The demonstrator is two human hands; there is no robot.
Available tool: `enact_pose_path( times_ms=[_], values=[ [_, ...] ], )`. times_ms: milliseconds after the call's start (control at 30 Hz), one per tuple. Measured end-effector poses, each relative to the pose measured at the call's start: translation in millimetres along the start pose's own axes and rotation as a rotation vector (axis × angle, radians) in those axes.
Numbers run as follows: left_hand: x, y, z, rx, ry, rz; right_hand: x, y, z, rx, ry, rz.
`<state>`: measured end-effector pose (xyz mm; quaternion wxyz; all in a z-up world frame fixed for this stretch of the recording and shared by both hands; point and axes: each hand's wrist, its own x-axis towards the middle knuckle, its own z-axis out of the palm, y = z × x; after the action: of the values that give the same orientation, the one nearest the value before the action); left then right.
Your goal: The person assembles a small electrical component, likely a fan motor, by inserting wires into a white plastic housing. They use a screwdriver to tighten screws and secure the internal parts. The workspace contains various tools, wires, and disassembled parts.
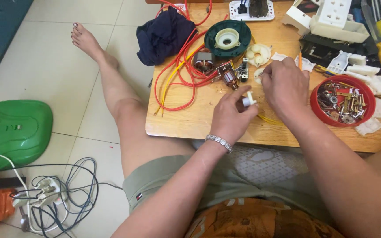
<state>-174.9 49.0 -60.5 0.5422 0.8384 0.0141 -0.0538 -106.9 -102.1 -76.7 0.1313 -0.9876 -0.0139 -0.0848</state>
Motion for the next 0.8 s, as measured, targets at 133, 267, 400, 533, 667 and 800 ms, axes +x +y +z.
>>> enact_pose_path(
  times_ms=[133,267,400,533,667,800],
  values=[
    [-1.9,-2.5,5.4,0.025,0.022,0.085,-1.5,8.3,13.3,0.059,0.116,-0.036],
    [-8.6,6.8,-2.6,0.101,-0.029,0.223,-6.9,7.2,5.3,0.260,0.179,-0.084],
    [1.0,-3.7,9.6,0.284,-0.003,0.313,-18.0,6.0,-11.4,0.410,0.173,0.050],
    [11.1,-18.5,22.6,0.340,0.031,0.339,-29.8,36.3,-13.7,0.514,0.139,0.097],
    [10.1,-21.1,26.5,0.320,0.163,0.405,-56.7,22.3,-54.1,0.462,-0.019,0.121],
    [9.8,-21.1,25.7,0.291,0.270,0.476,-58.6,15.1,-60.0,0.518,-0.085,0.100]
  ],
)
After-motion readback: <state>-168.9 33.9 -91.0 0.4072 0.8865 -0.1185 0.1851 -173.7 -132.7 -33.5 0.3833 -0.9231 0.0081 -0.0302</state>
